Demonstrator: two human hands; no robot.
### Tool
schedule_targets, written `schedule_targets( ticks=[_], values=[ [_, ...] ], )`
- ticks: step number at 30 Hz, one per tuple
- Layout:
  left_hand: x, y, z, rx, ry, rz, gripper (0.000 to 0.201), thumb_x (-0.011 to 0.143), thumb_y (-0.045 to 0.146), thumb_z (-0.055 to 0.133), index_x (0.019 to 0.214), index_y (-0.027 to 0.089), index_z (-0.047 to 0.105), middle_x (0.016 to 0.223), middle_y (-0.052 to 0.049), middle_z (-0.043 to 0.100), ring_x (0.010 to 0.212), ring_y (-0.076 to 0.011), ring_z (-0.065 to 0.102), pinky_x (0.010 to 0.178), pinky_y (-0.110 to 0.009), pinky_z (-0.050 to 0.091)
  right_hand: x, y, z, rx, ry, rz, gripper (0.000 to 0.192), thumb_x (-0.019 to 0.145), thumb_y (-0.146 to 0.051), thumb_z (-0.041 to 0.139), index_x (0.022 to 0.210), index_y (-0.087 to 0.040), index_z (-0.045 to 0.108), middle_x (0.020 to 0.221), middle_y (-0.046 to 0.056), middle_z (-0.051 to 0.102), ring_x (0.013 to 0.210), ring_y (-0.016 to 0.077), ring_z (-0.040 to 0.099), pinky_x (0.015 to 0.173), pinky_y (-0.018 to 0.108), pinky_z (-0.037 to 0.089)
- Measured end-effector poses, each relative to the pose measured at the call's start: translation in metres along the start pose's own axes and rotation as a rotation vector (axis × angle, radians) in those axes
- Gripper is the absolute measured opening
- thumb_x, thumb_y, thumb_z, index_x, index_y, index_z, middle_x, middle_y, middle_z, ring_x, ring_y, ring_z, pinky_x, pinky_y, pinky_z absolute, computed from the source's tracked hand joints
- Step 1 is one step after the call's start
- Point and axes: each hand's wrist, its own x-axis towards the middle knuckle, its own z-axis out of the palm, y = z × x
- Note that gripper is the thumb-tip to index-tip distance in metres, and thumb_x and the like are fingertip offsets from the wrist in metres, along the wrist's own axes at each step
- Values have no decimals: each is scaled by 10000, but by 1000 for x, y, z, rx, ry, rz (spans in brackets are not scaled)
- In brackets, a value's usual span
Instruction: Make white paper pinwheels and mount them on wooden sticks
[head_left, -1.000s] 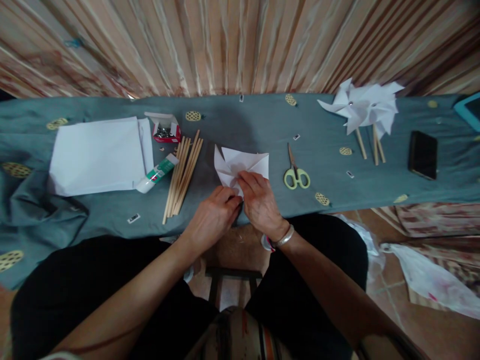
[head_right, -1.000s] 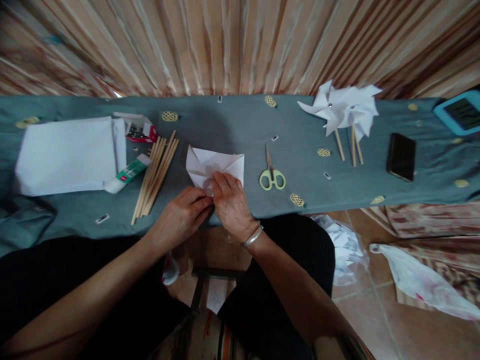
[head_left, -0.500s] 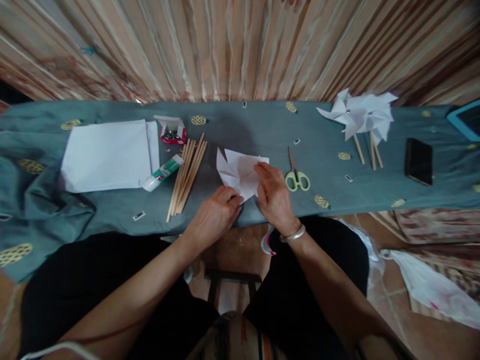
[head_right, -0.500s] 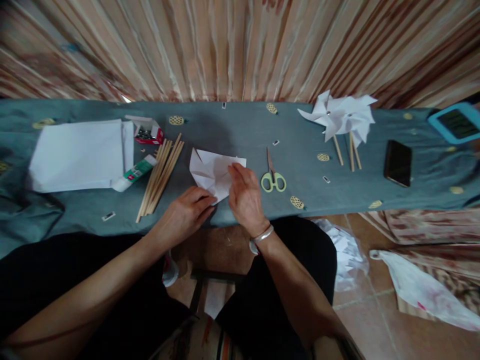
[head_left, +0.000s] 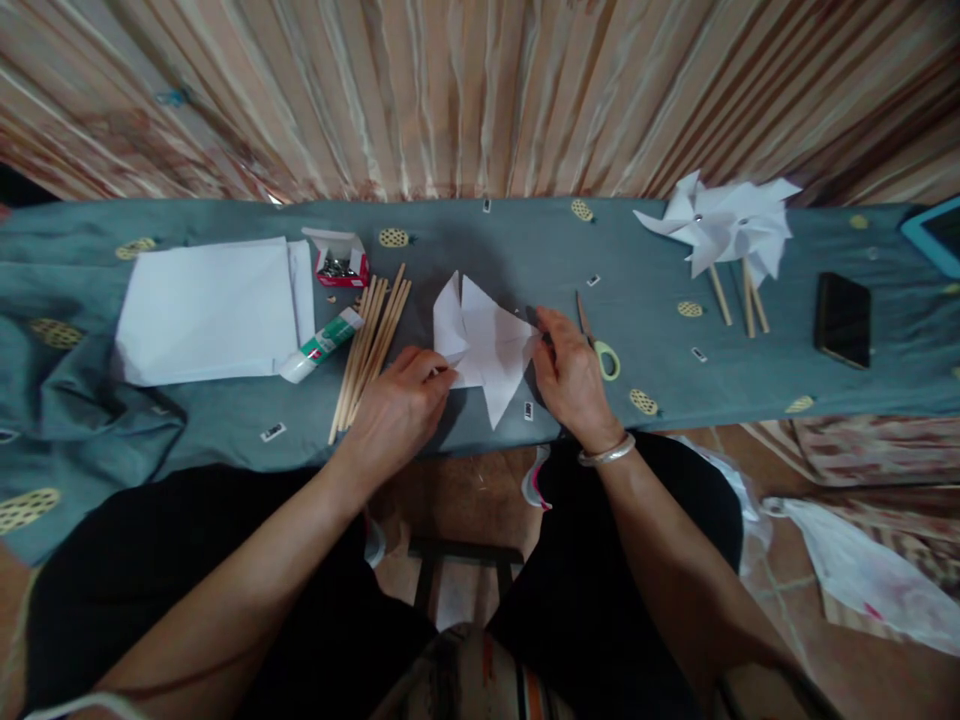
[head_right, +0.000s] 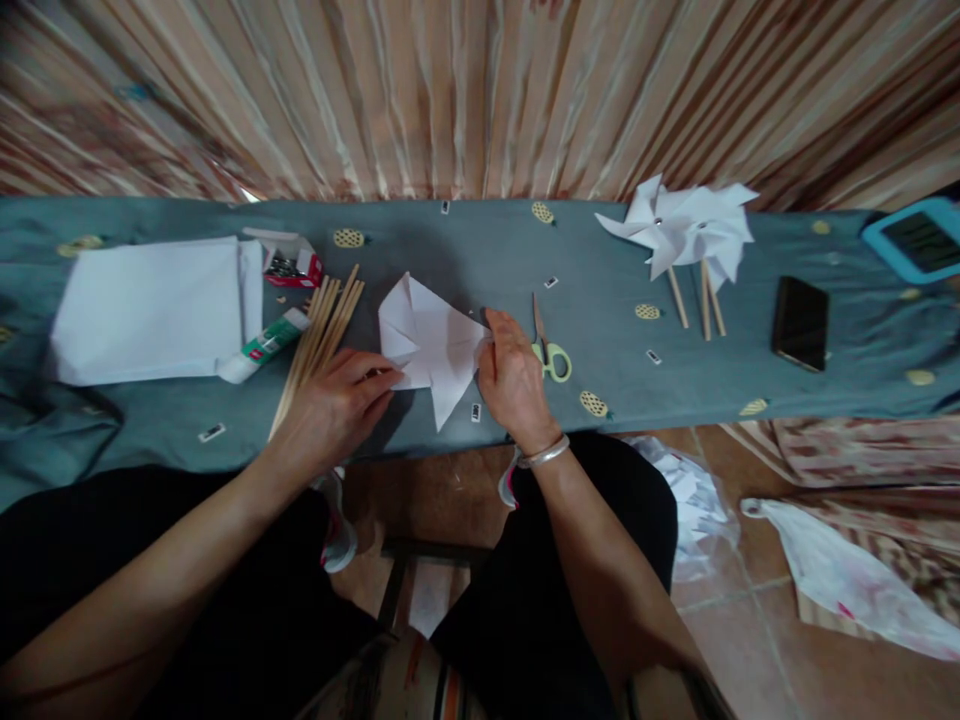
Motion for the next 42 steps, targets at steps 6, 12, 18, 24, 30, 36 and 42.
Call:
schedule_targets(
  ticks=[6,12,18,24,30,36,42],
  values=[
    [4,-20,-7,44,49,-39,276,879,57,465,1027,141,682,1083,-114,667,1002,-259,578,887,-440,532,-7,-9,-11,26,-18,18,379,924,-180,418,1253,-148,606,1215,142,688,1136,253,645,1010,451,511],
    [1,-4,-3,-19,78,4,236,930,186,516,1116,117,645,1116,-132,672,1004,-265,574,888,-442,517,-12,-16,-16,58,-79,55,345,916,-200,446,1191,-153,651,1085,113,746,991,236,706,918,414,550],
    [-2,17,6,-36,-59,46,266,889,286,615,1077,98,631,1078,-142,663,1004,-289,573,829,-425,520,-15,-21,-20,64,-138,87,327,926,-213,452,1161,-125,662,941,97,771,841,220,730,799,344,558],
    [0,18,8,-16,-53,57,180,917,205,556,1047,105,630,1019,-122,666,946,-256,590,818,-389,537,-20,-22,-21,65,-165,82,292,933,-214,459,1127,-160,671,901,69,769,819,220,728,762,341,548],
    [-1,19,6,7,-51,92,174,950,199,495,1005,117,638,955,-105,669,899,-231,599,789,-363,544,-17,-22,-22,82,-112,57,277,914,-187,472,1079,-186,694,971,68,763,889,221,709,833,377,545],
    [-2,20,5,3,-44,91,171,952,174,487,990,114,643,931,-102,679,876,-221,614,766,-345,549,-15,-20,-20,103,-104,-32,318,897,-135,444,1074,-175,704,1064,90,739,991,235,657,918,421,515],
    [-3,21,4,19,-61,94,149,927,124,502,972,105,644,929,-106,691,863,-222,625,756,-346,558,-17,-15,-17,110,-153,-77,377,863,-85,417,1076,-184,712,1140,93,715,1070,239,640,975,453,497]
  ],
)
